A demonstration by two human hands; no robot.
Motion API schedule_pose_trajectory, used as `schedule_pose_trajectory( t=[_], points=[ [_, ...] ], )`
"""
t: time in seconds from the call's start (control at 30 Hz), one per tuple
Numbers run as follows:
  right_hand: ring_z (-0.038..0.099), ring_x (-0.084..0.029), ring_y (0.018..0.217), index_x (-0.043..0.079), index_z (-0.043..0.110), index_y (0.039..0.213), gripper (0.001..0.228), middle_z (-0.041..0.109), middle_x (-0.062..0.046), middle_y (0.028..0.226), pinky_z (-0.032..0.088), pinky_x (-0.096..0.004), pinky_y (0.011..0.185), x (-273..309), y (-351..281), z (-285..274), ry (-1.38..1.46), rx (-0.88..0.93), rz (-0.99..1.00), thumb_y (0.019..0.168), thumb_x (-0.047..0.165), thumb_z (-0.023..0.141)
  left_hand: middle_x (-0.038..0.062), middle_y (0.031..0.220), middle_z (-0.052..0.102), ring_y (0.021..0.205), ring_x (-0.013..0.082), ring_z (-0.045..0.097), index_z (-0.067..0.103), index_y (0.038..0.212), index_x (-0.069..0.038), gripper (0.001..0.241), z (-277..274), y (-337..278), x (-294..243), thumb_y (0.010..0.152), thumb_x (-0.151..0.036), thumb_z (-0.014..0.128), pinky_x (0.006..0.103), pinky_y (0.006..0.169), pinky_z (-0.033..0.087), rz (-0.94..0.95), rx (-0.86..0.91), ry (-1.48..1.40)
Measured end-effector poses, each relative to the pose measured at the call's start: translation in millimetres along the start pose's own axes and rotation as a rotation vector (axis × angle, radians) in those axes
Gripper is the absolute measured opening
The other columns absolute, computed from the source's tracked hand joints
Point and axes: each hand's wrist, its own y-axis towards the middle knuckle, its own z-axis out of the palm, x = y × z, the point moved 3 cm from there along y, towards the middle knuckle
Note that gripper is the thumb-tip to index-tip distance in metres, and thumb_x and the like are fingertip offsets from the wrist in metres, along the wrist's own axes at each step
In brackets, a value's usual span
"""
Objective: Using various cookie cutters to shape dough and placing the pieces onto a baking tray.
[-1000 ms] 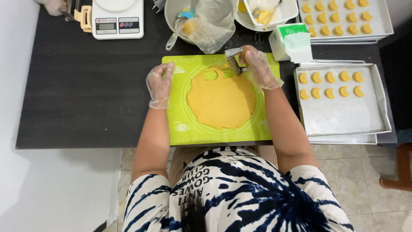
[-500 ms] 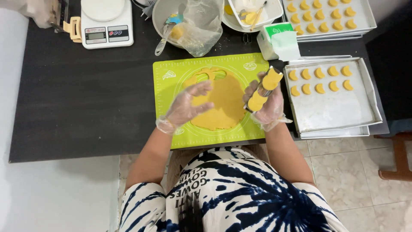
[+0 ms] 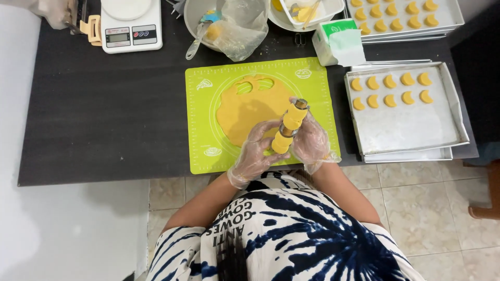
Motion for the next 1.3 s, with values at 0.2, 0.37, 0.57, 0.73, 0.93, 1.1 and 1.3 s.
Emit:
schedule_pose_trajectory(
  t=[0.2, 0.37, 0.57, 0.73, 0.93, 1.1, 1.3],
  points=[
    [0.061, -0.035, 0.127, 0.015, 0.044, 0.155, 0.058, 0.062, -0.018, 0.136, 0.044, -0.049, 0.115, 9.0, -8.4, -12.2, -0.245, -0.219, -0.13, 0.103, 0.035, 0.058, 0.014, 0.126, 0.071, 0.128, 0.0417, 0.06, 0.079, 0.099, -0.011, 0.036, 7.3, -5.4, 5.8, 0.092, -0.045, 0.07, 0.0536, 0.108, 0.049, 0.215, -0.044, -0.055],
    [0.053, -0.034, 0.136, 0.009, 0.045, 0.152, 0.072, 0.055, -0.019, 0.146, 0.034, -0.048, 0.121, 9.7, -27.2, -49.7, -0.322, -0.291, -0.047, 0.098, 0.056, 0.054, 0.012, 0.129, 0.071, 0.129, 0.0428, 0.058, 0.079, 0.101, -0.014, 0.03, 23.3, -11.9, 46.1, 0.098, -0.041, 0.064, 0.052, 0.108, 0.048, 0.28, -0.036, -0.122],
    [0.053, -0.038, 0.137, 0.007, 0.046, 0.152, 0.072, 0.053, -0.022, 0.148, 0.033, -0.055, 0.121, 32.9, -20.8, 25.9, -0.235, -0.297, 0.032, 0.096, 0.053, 0.054, 0.01, 0.128, 0.071, 0.133, 0.0427, 0.056, 0.075, 0.09, -0.01, 0.033, 20.8, 1.3, 38.6, 0.1, -0.037, 0.06, 0.0502, 0.108, 0.048, 0.361, 0.06, -0.124],
    [0.061, -0.033, 0.128, 0.006, 0.053, 0.146, 0.057, 0.063, -0.019, 0.136, 0.041, -0.051, 0.117, 31.6, -24.0, 23.4, -0.054, -0.296, 0.031, 0.098, 0.036, 0.06, 0.009, 0.121, 0.073, 0.132, 0.0433, 0.056, 0.075, 0.093, -0.008, 0.034, 25.2, -1.9, 57.4, 0.102, -0.037, 0.058, 0.0524, 0.111, 0.046, 0.381, 0.106, -0.136],
    [0.064, -0.029, 0.12, 0.007, 0.058, 0.139, 0.045, 0.066, -0.014, 0.129, 0.044, -0.046, 0.111, 34.3, -22.4, 48.2, 0.033, -0.421, 0.056, 0.099, 0.027, 0.063, 0.008, 0.114, 0.074, 0.131, 0.0441, 0.057, 0.073, 0.093, -0.007, 0.036, 23.0, -3.4, 60.2, 0.104, -0.037, 0.053, 0.0531, 0.112, 0.044, 0.402, 0.133, -0.137],
    [0.066, -0.022, 0.095, 0.006, 0.064, 0.125, 0.035, 0.064, -0.007, 0.099, 0.053, -0.037, 0.086, 43.6, -20.8, 92.1, -0.085, -0.398, -0.018, 0.096, 0.025, 0.069, 0.012, 0.114, 0.075, 0.126, 0.0448, 0.061, 0.074, 0.092, -0.004, 0.029, 18.7, -7.1, 55.6, 0.102, -0.028, 0.061, 0.054, 0.107, 0.048, 0.373, 0.029, -0.164],
    [0.059, -0.021, 0.095, 0.004, 0.061, 0.132, 0.041, 0.056, -0.009, 0.095, 0.055, -0.035, 0.086, 58.2, -28.9, 23.5, -0.876, -0.261, -0.387, 0.096, 0.024, 0.069, 0.022, 0.137, 0.064, 0.128, 0.0448, 0.058, 0.072, 0.107, -0.003, 0.025, 17.6, -13.7, 73.2, 0.1, -0.025, 0.062, 0.0533, 0.109, 0.047, 0.27, -0.044, -0.117]
  ],
)
